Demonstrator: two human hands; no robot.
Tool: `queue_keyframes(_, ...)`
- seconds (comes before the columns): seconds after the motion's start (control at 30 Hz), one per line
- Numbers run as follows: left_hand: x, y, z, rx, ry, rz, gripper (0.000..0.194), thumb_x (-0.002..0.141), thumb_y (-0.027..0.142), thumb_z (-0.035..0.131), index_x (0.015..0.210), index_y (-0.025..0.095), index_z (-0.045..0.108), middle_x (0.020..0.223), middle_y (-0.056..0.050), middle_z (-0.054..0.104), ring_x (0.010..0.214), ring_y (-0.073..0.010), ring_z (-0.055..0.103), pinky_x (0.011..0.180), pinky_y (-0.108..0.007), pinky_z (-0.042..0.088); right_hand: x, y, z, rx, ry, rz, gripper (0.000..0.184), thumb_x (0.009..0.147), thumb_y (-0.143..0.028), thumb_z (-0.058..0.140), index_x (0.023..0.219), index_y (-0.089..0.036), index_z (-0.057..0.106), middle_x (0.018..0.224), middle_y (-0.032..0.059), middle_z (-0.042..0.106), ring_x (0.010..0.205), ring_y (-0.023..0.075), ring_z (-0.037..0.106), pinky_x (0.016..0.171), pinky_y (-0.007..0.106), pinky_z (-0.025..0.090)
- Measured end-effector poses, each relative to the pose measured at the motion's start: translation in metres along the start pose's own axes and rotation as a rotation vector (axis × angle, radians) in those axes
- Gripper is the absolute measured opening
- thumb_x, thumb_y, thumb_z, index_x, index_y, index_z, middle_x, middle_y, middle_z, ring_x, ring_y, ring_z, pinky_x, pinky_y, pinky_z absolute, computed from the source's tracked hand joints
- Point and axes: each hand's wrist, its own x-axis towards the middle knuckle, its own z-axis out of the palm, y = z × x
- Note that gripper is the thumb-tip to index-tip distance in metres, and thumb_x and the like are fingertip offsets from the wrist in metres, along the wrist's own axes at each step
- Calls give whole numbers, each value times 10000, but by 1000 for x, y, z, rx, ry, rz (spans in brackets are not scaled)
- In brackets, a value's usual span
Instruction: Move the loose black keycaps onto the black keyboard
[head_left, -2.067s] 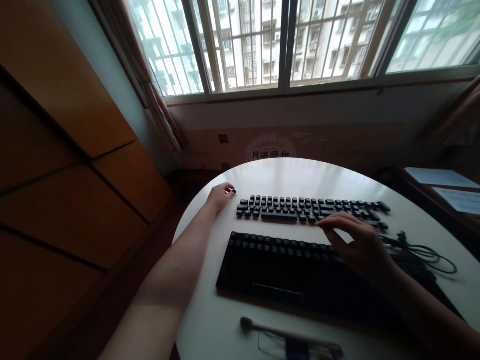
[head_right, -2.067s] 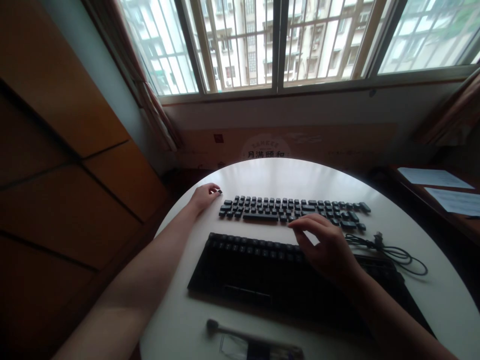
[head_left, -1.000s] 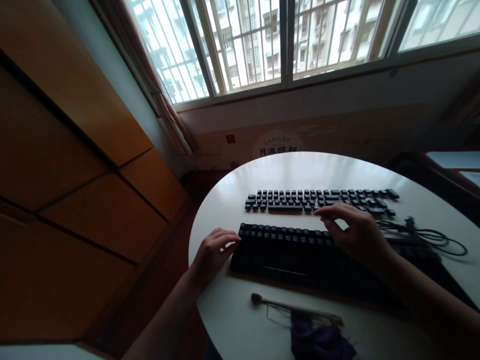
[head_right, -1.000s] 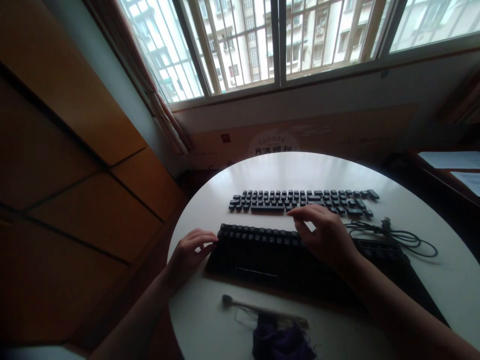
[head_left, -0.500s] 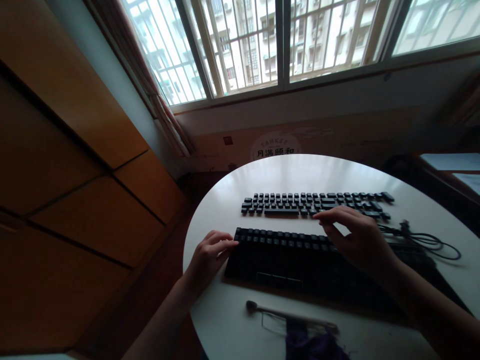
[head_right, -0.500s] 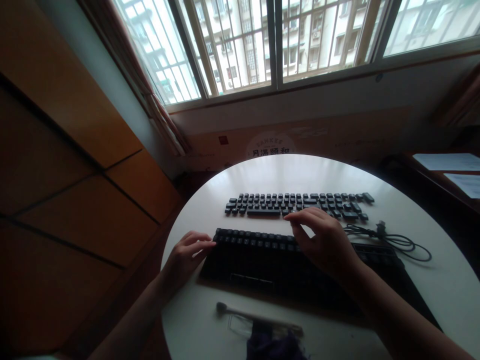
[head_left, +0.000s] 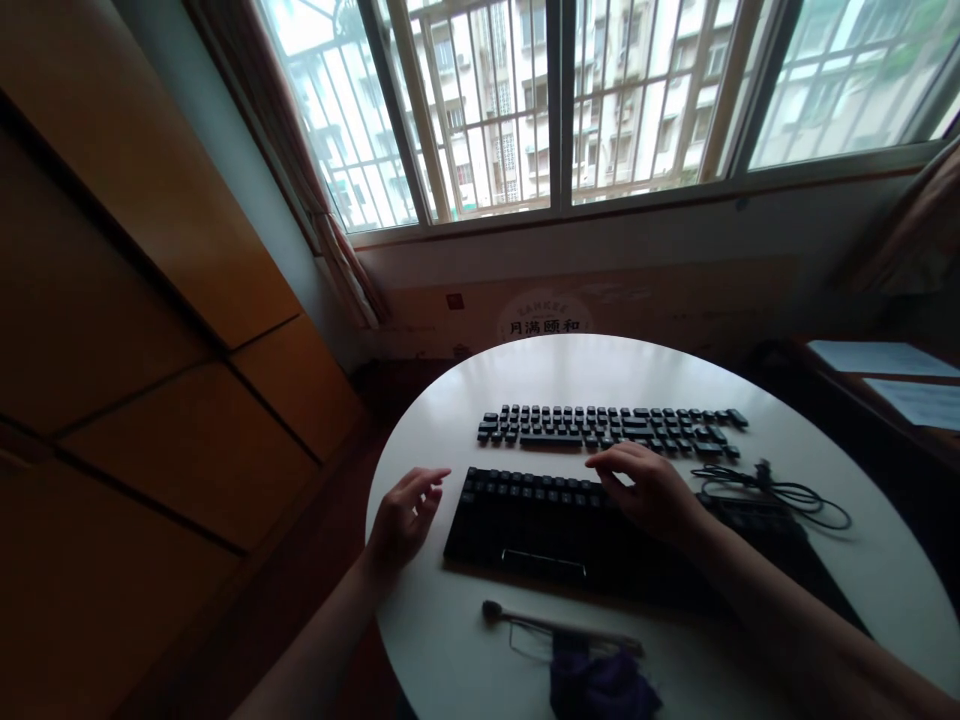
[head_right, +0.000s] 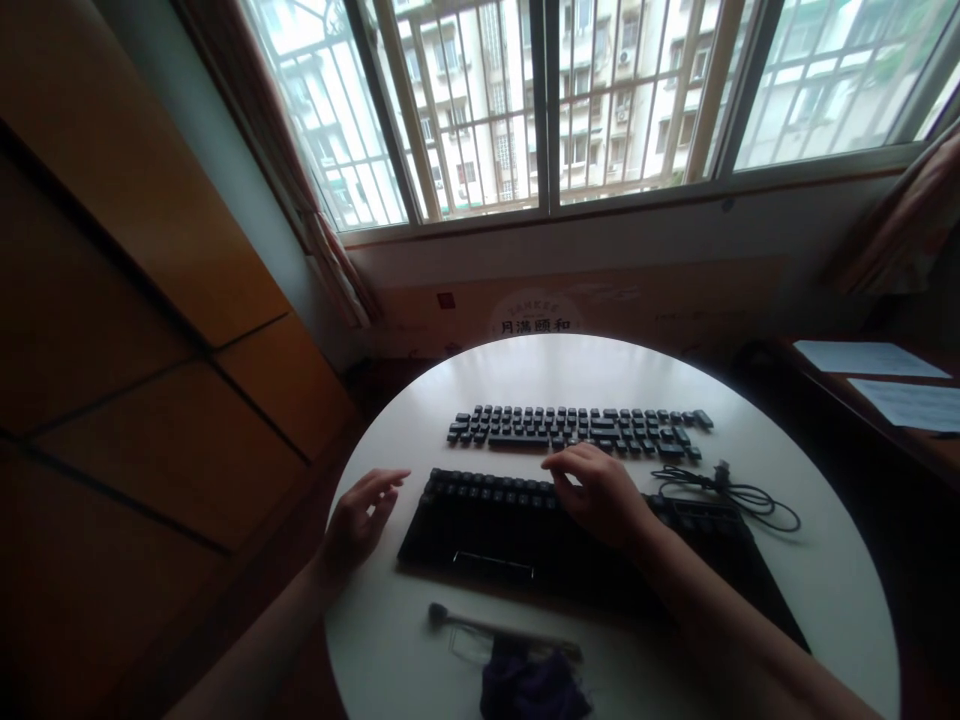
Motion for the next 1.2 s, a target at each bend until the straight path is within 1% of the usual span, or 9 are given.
queue_keyframes(0.07, 3, 1, 0, 22, 9, -69, 344, 998, 372, 423, 1156, 198, 676, 1019, -86, 682, 879, -208, 644, 717, -316, 522, 1, 0, 2, -6, -65, -14, 205, 896, -130, 547, 980, -218, 713, 929, 63, 718, 865, 207, 652, 774, 345, 526)
queue_keyframes(0.2, 11, 7, 0, 67, -119, -151, 403, 954, 486, 469, 1088, 182, 699, 987, -101, 713, 819, -224, 648, 727, -339, 515, 2, -3, 4, -15, -215, -45, 220, 883, -165, 590, 1046, -226, 725, 1020, 77, 711, 949, 222, 641, 841, 363, 516)
queue_keyframes(0.33, 16, 11, -3, 64, -184, -175, 473, 925, 574, 467, 1001, 186, 727, 953, -108, 722, 818, -242, 648, 756, -352, 510, 3, -5, 6, -5, -315, -42, 279, 882, -217, 613, 1145, -234, 707, 1102, 82, 698, 1007, 227, 642, 898, 369, 508)
queue_keyframes(0.47, 18, 7, -4, 47, -213, -177, 524, 926, 621, 435, 960, 190, 733, 960, -109, 720, 870, -252, 648, 780, -351, 497, 4, -7, 3, 13, -363, -10, 321, 873, -250, 634, 1189, -242, 688, 1136, 82, 694, 1033, 240, 641, 919, 380, 503)
queue_keyframes(0.7, 27, 7, 2, 164, -248, -256, 591, 894, 699, 376, 902, 210, 709, 866, -77, 694, 775, -241, 628, 667, -328, 461, 6, -18, -6, 35, -445, 78, 426, 847, -217, 634, 1269, -269, 644, 1203, 84, 680, 1088, 270, 628, 964, 411, 490)
queue_keyframes(0.83, 29, 11, 4, 245, -280, -289, 502, 849, 686, 490, 897, 223, 678, 793, -43, 668, 727, -229, 614, 625, -308, 420, 8, -19, -6, 44, -473, 114, 436, 847, -217, 623, 1279, -276, 639, 1214, 84, 679, 1099, 281, 622, 979, 428, 481)
queue_keyframes(1.0, 29, 2, 1, 122, -281, -319, 509, 880, 661, 457, 942, 213, 691, 820, -48, 675, 741, -232, 627, 640, -314, 438, 9, -21, -7, 55, -493, 136, 449, 848, -195, 598, 1289, -276, 632, 1228, 91, 672, 1109, 280, 620, 976, 425, 482)
queue_keyframes(1.13, 63, -8, -10, -93, -264, -442, 572, 916, 633, 350, 1066, 186, 675, 818, -60, 682, 680, -227, 637, 593, -315, 467, 8, -20, -6, 62, -493, 136, 451, 834, -182, 601, 1271, -284, 641, 1225, 87, 673, 1105, 281, 622, 973, 423, 482)
queue_keyframes(1.2, 93, -6, -13, -55, -275, -407, 541, 876, 592, 501, 1199, 183, 649, 877, -72, 708, 759, -243, 665, 651, -321, 497, 7, -19, -5, 66, -485, 133, 465, 827, -175, 606, 1276, -290, 638, 1219, 83, 675, 1092, 277, 624, 967, 419, 486)
